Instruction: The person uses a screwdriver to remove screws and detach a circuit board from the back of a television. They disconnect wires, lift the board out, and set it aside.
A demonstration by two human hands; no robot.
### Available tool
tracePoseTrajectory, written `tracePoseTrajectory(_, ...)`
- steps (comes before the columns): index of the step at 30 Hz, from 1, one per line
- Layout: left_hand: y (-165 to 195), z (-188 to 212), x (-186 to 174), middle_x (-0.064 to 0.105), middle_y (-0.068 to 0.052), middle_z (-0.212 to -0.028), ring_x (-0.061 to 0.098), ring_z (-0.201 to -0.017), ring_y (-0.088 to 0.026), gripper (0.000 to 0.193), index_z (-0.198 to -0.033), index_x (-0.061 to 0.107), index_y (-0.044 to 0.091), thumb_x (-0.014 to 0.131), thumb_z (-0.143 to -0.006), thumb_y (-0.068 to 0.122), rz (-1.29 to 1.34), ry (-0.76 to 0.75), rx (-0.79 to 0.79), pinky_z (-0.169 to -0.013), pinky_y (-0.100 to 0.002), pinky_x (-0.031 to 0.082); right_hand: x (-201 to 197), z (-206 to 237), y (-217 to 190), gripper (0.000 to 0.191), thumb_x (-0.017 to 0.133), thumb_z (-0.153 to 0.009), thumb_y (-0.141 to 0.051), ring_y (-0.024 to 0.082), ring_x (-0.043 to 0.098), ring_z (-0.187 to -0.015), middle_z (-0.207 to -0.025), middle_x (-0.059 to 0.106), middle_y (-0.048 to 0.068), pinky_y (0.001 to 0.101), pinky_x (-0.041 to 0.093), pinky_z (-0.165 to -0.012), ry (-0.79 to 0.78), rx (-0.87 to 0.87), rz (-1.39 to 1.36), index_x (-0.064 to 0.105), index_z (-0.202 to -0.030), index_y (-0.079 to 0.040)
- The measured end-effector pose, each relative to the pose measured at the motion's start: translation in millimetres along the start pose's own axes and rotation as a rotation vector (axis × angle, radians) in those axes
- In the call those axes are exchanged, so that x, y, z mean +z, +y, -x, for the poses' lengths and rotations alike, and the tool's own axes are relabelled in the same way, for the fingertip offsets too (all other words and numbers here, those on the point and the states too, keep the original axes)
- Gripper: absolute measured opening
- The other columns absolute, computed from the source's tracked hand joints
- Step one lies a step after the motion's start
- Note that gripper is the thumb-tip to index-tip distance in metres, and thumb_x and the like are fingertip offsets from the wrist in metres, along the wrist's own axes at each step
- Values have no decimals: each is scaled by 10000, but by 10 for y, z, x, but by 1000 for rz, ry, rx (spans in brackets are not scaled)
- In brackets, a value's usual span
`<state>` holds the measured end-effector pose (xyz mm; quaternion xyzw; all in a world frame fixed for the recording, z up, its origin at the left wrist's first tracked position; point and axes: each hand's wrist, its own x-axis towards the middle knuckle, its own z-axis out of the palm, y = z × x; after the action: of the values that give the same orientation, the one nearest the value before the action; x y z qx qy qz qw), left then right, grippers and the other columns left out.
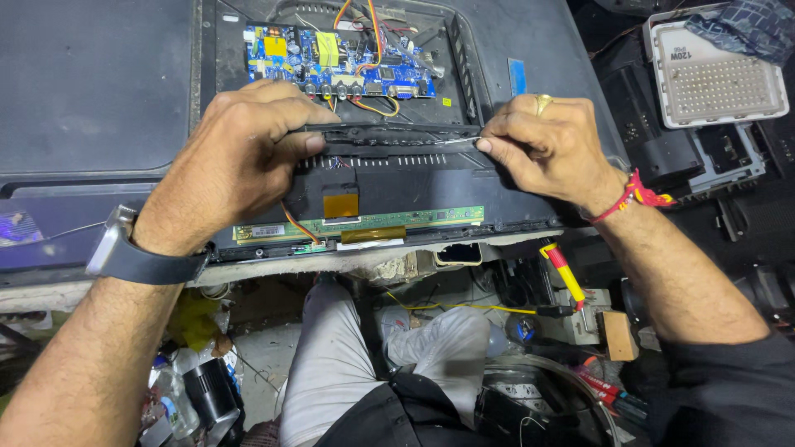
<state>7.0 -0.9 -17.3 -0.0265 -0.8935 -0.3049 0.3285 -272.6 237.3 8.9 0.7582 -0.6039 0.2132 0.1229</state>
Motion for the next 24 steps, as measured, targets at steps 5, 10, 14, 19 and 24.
tracePoseTrajectory(5, -24, -11, -28, 699, -165, -1024, 677, -960, -360, 263, -1176, 705, 6, 710, -916, -31, 5, -41, 25, -803, -427, 533, -31, 125, -75, 102, 816, -972, -39, 213, 681, -782, -917, 711, 88, 314, 516, -658, 76, 77, 45, 717, -971, -14)
tracePoseTrajectory(10, -76, 2, -55, 687, -166, -980, 660, -922, -362, 271, -1190, 716, 17, 730, -920, -4, -17, -56, 21, -783, -437, 523, -75, 191, -92, 120, 836, -980, -29, 197, 687, -755, -948, 701, 107, 293, 524, -651, 159, 80, 107, 717, -993, -19)
tracePoseTrajectory(14, -90, 9, -32, 707, -152, -1017, 680, -930, -336, 272, -1194, 720, 34, 736, -923, 25, -19, -35, 6, -779, -422, 542, -44, 163, -148, 147, 858, -964, -32, 207, 701, -767, -968, 707, 108, 293, 537, -660, 141, 20, 182, 725, -1025, -18)
tracePoseTrajectory(19, -105, 12, -43, 712, -154, -1009, 678, -943, -346, 276, -1189, 731, 41, 748, -914, 34, -36, -27, 40, -797, -432, 543, 40, 122, -192, 186, 886, -931, -24, 216, 698, -776, -942, 710, 104, 305, 530, -654, 150, 20, 217, 705, -971, -22)
tracePoseTrajectory(24, -107, 18, -56, 712, -157, -1007, 665, -957, -370, 282, -1187, 732, 41, 744, -906, 23, -32, -22, 67, -815, -451, 531, 75, 136, -179, 198, 877, -947, -7, 207, 722, -789, -960, 697, 100, 288, 550, -659, 169, 8, 188, 681, -966, -24)
